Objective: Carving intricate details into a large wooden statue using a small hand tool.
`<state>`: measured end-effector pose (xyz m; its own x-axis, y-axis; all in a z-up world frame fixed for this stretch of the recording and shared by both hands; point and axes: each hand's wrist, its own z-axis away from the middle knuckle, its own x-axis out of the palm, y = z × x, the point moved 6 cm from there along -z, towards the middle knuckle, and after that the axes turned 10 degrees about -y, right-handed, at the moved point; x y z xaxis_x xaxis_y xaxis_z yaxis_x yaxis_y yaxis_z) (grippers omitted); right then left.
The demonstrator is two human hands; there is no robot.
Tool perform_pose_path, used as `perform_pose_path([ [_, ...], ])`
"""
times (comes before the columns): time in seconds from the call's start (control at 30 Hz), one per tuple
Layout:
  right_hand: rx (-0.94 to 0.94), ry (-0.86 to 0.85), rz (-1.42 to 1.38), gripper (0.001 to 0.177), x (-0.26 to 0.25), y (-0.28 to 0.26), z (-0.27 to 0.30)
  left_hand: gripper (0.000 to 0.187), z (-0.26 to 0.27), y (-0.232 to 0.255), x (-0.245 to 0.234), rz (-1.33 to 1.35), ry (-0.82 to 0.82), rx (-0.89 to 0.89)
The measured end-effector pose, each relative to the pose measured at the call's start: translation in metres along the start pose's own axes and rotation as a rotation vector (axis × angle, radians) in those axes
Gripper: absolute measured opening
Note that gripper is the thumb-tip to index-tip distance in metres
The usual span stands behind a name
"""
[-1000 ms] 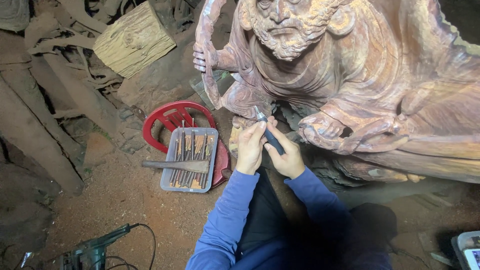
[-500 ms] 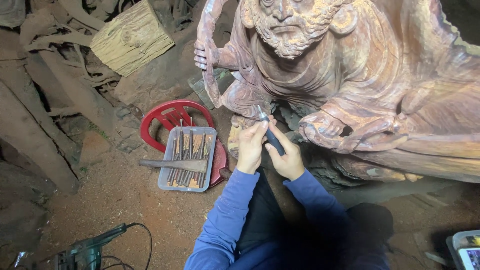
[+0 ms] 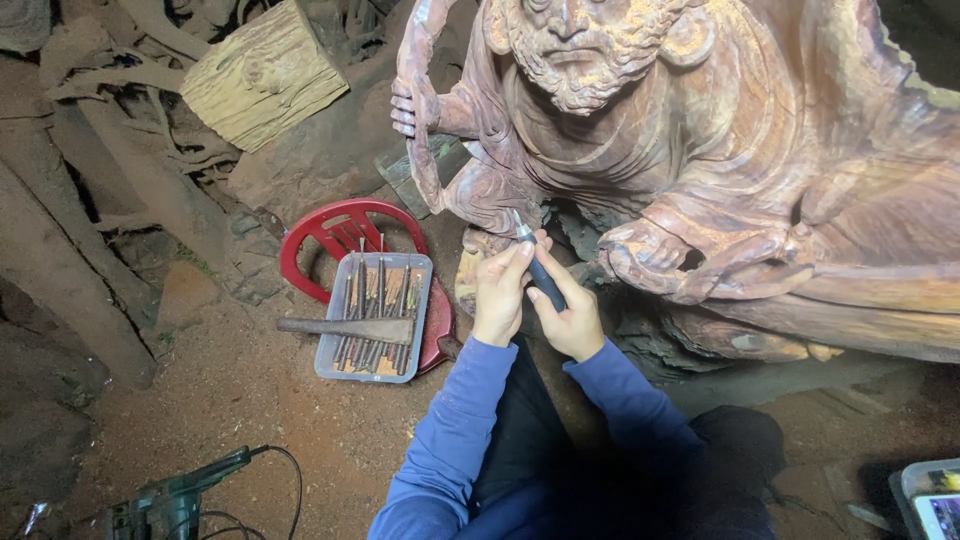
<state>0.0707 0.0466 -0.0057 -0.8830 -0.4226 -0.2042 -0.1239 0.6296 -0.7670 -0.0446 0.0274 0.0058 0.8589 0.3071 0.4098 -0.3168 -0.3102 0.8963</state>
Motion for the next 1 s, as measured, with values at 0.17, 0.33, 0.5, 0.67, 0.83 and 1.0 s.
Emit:
perform_pose_path([
  [0.17,-0.002,-0.004,0.012,0.054,0.002,0.003,-0.001,0.02,-0.001,-0.003,-0.003,0.038,0.014,-0.005],
  [0.33,0.037,0.01,0.003,0.054,-0.004,-0.008,0.0,0.019,-0.003,-0.006,-0.004,-0.077,0.013,-0.019],
  [0.5,0.063,0.019,-0.032,0.055,-0.003,-0.001,0.005,0.016,-0.003,-0.01,-0.008,-0.121,-0.01,0.041],
  [0.67,0.048,-0.006,-0.033,0.054,-0.002,0.0,0.004,0.018,0.0,-0.002,-0.002,-0.037,-0.025,0.026],
  [0.83,0.032,-0.016,-0.005,0.053,-0.001,0.006,0.006,0.02,0.0,-0.01,-0.005,0.012,-0.044,0.038],
  [1.0,0.048,0.009,-0.009,0.055,-0.006,0.004,0.007,0.018,-0.004,-0.012,-0.004,-0.125,-0.05,0.067],
])
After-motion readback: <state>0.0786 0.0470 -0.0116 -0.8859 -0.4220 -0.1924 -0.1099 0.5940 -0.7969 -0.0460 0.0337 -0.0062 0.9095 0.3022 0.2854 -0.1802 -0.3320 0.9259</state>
